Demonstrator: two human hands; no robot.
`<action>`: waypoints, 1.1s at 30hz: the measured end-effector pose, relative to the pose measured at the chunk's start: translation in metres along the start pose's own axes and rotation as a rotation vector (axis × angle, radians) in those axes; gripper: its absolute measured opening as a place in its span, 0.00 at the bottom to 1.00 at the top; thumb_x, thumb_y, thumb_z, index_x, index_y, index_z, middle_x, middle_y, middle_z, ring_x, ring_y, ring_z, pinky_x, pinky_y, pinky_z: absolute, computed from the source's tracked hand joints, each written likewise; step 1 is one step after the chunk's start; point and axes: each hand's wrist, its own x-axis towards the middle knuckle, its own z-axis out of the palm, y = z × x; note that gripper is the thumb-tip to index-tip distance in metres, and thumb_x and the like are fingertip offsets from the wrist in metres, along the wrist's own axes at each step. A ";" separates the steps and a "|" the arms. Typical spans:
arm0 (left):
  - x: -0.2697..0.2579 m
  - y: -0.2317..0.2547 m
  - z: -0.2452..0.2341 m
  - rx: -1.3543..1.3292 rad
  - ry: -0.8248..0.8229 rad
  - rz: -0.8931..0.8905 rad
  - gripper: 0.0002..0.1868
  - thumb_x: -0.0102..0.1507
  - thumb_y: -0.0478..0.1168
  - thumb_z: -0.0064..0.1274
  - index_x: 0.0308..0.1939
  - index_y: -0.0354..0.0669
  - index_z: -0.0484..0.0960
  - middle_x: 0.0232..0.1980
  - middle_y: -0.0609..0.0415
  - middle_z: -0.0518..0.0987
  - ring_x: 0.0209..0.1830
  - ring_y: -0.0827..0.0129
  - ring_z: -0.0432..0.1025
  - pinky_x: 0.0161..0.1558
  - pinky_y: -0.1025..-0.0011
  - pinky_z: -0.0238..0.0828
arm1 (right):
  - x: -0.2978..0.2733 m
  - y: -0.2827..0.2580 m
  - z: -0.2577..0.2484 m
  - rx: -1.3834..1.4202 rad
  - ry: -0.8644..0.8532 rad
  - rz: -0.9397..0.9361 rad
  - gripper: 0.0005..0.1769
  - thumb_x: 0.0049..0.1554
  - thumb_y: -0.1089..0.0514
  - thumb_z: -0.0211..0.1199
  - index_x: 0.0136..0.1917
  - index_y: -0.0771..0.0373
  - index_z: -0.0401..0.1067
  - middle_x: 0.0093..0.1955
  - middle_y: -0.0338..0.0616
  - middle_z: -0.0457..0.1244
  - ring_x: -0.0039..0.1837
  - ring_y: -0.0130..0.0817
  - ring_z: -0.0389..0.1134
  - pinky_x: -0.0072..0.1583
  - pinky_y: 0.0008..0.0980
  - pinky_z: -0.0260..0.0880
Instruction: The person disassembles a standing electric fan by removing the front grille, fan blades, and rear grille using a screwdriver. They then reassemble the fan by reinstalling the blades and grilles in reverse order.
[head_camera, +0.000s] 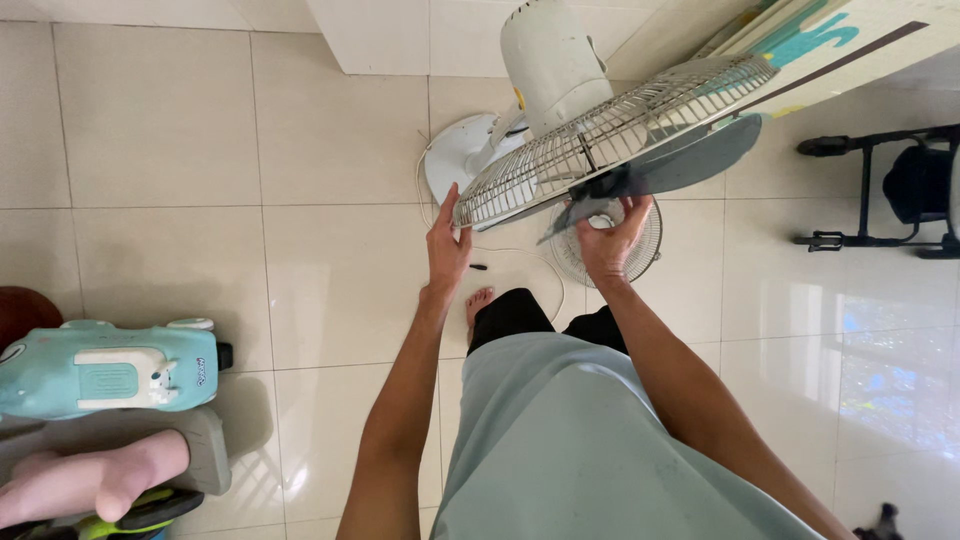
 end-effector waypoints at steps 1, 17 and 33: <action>0.002 0.002 0.000 0.021 0.009 0.051 0.32 0.67 0.27 0.52 0.76 0.44 0.65 0.60 0.38 0.81 0.56 0.62 0.79 0.53 0.65 0.78 | 0.000 0.000 0.000 -0.077 0.007 -0.033 0.52 0.47 0.65 0.83 0.76 0.62 0.54 0.72 0.51 0.54 0.72 0.49 0.59 0.72 0.49 0.65; 0.007 -0.006 -0.005 0.112 -0.052 -0.093 0.28 0.67 0.28 0.49 0.71 0.48 0.72 0.27 0.47 0.75 0.22 0.72 0.66 0.28 0.71 0.66 | -0.003 0.003 0.005 -0.091 0.036 0.007 0.54 0.45 0.64 0.83 0.76 0.61 0.55 0.77 0.52 0.50 0.76 0.47 0.57 0.68 0.42 0.72; 0.012 0.000 -0.009 0.137 -0.080 -0.123 0.27 0.66 0.28 0.52 0.69 0.47 0.73 0.31 0.44 0.80 0.23 0.70 0.69 0.29 0.70 0.68 | 0.020 -0.021 0.017 -0.066 -0.025 0.049 0.54 0.46 0.63 0.86 0.75 0.59 0.54 0.78 0.50 0.49 0.77 0.44 0.58 0.68 0.42 0.74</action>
